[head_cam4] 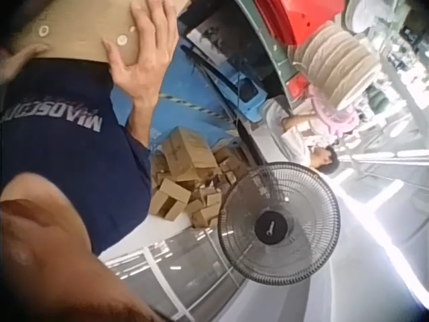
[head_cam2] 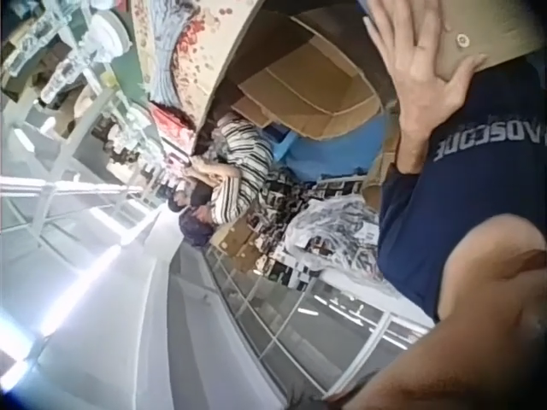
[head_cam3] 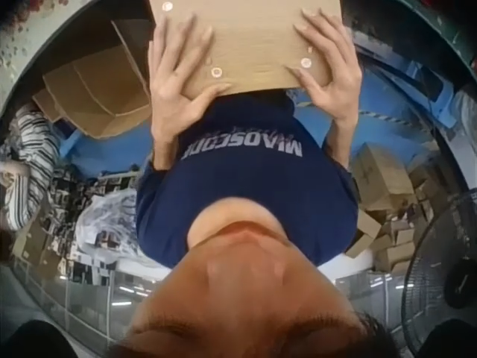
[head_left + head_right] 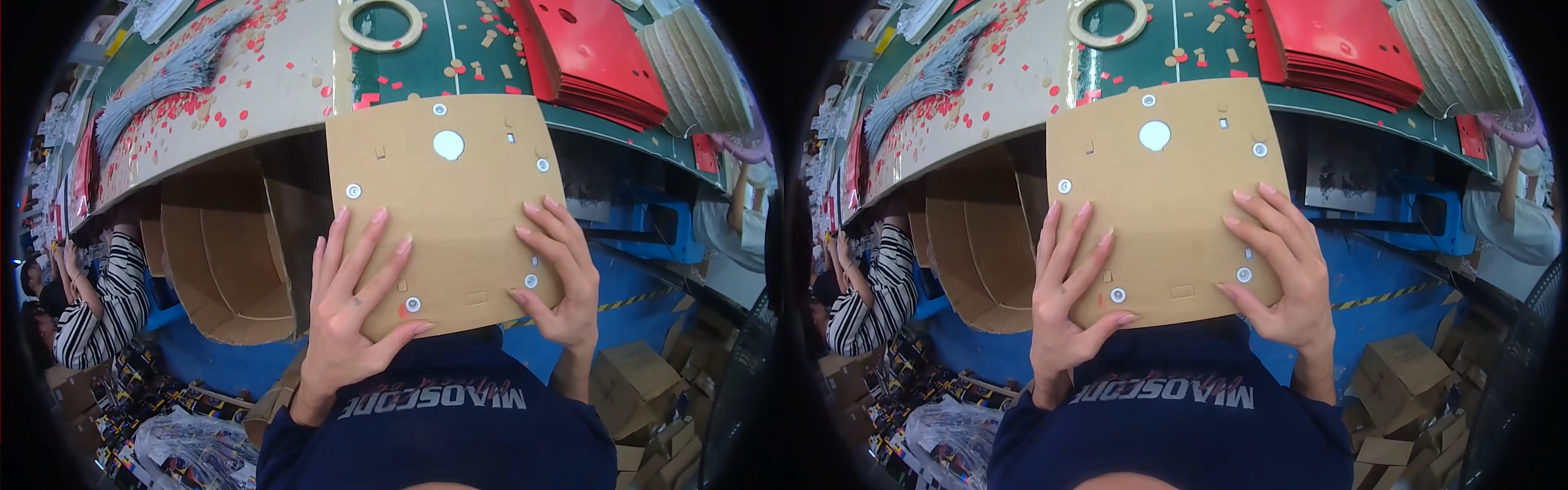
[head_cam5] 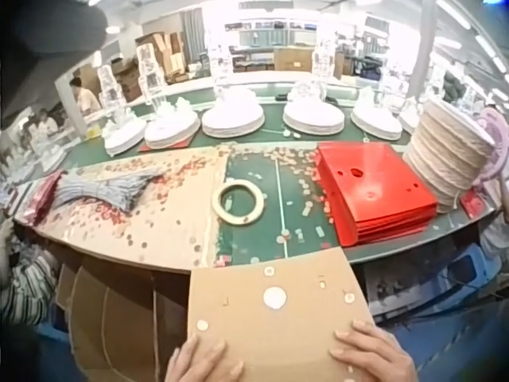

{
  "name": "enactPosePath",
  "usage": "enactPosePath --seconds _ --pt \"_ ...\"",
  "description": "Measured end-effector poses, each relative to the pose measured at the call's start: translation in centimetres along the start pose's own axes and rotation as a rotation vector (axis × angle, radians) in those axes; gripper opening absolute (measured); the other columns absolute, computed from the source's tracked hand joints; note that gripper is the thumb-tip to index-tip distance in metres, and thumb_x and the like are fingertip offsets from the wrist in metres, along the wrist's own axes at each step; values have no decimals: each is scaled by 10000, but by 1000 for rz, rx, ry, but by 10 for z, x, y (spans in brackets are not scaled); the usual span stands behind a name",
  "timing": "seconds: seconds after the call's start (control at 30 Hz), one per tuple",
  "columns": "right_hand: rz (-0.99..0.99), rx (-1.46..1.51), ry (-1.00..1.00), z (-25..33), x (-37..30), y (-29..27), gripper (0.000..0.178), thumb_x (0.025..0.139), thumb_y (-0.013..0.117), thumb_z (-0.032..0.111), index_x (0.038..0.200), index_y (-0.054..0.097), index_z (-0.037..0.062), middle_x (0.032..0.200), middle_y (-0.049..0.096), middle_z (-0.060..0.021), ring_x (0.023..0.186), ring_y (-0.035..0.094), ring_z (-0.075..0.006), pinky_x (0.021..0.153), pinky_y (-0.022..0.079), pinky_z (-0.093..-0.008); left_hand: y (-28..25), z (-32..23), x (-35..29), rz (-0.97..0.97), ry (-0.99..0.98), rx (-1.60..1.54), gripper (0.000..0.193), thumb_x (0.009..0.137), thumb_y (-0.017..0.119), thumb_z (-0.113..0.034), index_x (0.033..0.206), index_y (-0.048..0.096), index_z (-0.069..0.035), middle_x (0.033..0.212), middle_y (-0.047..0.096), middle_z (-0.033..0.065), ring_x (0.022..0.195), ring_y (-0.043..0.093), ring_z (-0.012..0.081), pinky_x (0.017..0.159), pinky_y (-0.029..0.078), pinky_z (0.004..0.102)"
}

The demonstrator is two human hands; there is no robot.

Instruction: Assembling lighting components onto a cardboard template and checking them against a circular base on a factory assembly line.

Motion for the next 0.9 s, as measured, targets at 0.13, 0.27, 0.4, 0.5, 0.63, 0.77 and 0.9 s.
enactPosePath --seconds 0.13,0.27,0.4,0.5,0.63,0.77,0.9 --pt "-40 -27 -26 0 -2 -14 656 630 879 229 1236 703 52 1408 613 -166 1395 489 -404 1146 401 -498 0 2 2 8 -3 -18 787 670 879 -402 1367 671 -104 1573 457 184 1505 295 476 1141 253 667" --pt "-67 -94 -36 -8 -10 -15 668 683 858 353 1235 695 14 1403 612 -200 1400 471 -440 1149 379 -531 0 6 7 8 23 -72 786 656 887 -387 1360 677 -108 1573 457 187 1507 295 469 1154 252 650" --pt "-14 -92 -17 -5 -9 -12 609 606 913 287 1159 746 93 1358 655 -119 1329 535 -371 1101 426 -472 -9 10 13 -4 -12 -131 681 634 897 -278 1269 735 -92 1496 555 163 1490 351 433 1170 274 602" --pt "-48 -38 -41 -3 -7 -6 541 600 919 261 1097 767 112 1326 670 -108 1287 557 -360 1091 430 -465 -12 8 17 -164 -51 -148 464 668 856 -95 1127 790 -72 1324 694 131 1407 478 390 1151 352 520" --pt "-35 -36 -139 5 -11 -8 435 632 885 327 962 775 65 1195 718 -167 1197 606 -395 1072 429 -511 -18 15 18 -333 -73 -41 221 791 720 44 994 777 -22 1067 777 103 1185 647 328 1068 452 444" --pt "-10 22 -284 11 5 -20 305 769 808 303 897 745 34 1014 744 -167 987 678 -359 997 468 -483 -26 -9 15 -307 2 83 343 814 728 -108 1155 739 -65 1153 746 86 1182 663 330 1122 344 505" --pt "-131 50 -360 41 68 -29 153 755 779 131 848 736 16 881 746 -133 825 698 -298 809 535 -411 -2 -30 9 -60 181 128 536 871 732 -261 1361 623 -75 1430 593 108 1371 522 315 1116 352 519"
Point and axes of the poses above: each hand's wrist, its own x-axis towards the middle knuckle, its own y-axis out of the palm, z = x × y, the point moved 4 cm from there along x, towards the middle knuckle
